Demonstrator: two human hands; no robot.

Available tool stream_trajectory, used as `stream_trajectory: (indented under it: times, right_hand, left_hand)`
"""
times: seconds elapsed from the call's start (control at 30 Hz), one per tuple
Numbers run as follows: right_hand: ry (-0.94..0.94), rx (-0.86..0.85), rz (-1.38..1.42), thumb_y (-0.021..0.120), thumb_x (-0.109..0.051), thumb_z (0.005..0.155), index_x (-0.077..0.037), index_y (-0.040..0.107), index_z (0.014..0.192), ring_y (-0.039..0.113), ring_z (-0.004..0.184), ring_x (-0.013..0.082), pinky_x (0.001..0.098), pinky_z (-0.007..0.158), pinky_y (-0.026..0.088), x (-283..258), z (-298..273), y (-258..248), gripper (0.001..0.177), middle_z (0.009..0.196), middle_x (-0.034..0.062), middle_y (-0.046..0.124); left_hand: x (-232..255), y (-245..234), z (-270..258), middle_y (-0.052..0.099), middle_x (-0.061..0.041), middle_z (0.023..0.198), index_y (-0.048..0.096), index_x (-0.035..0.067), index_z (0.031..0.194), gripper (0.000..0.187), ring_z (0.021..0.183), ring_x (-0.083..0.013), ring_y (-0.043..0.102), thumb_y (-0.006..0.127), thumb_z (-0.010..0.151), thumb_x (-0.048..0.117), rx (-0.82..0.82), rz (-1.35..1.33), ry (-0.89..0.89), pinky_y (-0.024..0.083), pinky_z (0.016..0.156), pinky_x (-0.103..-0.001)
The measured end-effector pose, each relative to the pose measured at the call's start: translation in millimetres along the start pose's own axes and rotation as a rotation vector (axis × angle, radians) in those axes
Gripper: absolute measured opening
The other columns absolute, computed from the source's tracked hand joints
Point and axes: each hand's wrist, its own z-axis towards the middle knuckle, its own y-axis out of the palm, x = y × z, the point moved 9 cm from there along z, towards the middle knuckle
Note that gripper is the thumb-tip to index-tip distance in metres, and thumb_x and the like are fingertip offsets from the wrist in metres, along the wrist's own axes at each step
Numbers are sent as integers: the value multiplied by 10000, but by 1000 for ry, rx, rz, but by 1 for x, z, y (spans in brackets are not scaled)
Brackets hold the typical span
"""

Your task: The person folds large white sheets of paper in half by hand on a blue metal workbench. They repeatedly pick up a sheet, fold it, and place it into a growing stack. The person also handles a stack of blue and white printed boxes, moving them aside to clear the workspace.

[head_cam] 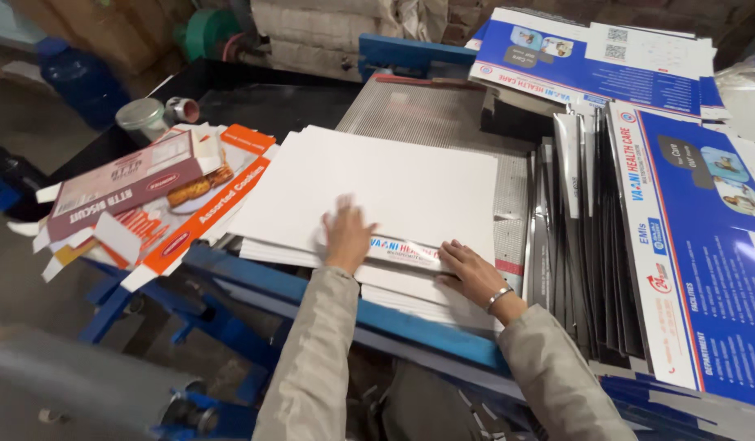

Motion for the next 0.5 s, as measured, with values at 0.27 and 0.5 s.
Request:
stream_trajectory:
  times: [0.27,0.5]
  right_hand:
    - [104,-26,-86,580,-273,1004,-66,640,1101,721,1008,298,395,814,583,-27,6,-16,236,1140,127,741]
    - [16,135,-108,529,-60,906,-14,605,1284,640,1225,302,377,1002,524,-37,2,-24,387,1306,182,674]
  left_hand:
    - [101,-48,-47,729,-52,1183,667,111,1228,317,1120,-189,690,643,963,284,-21,-319,591,468,991,-395]
    - [86,-58,-41,761,-24,1074,716,161,1064,205,969,-203,724,674,896,270,204,-450,529,522,821,-392]
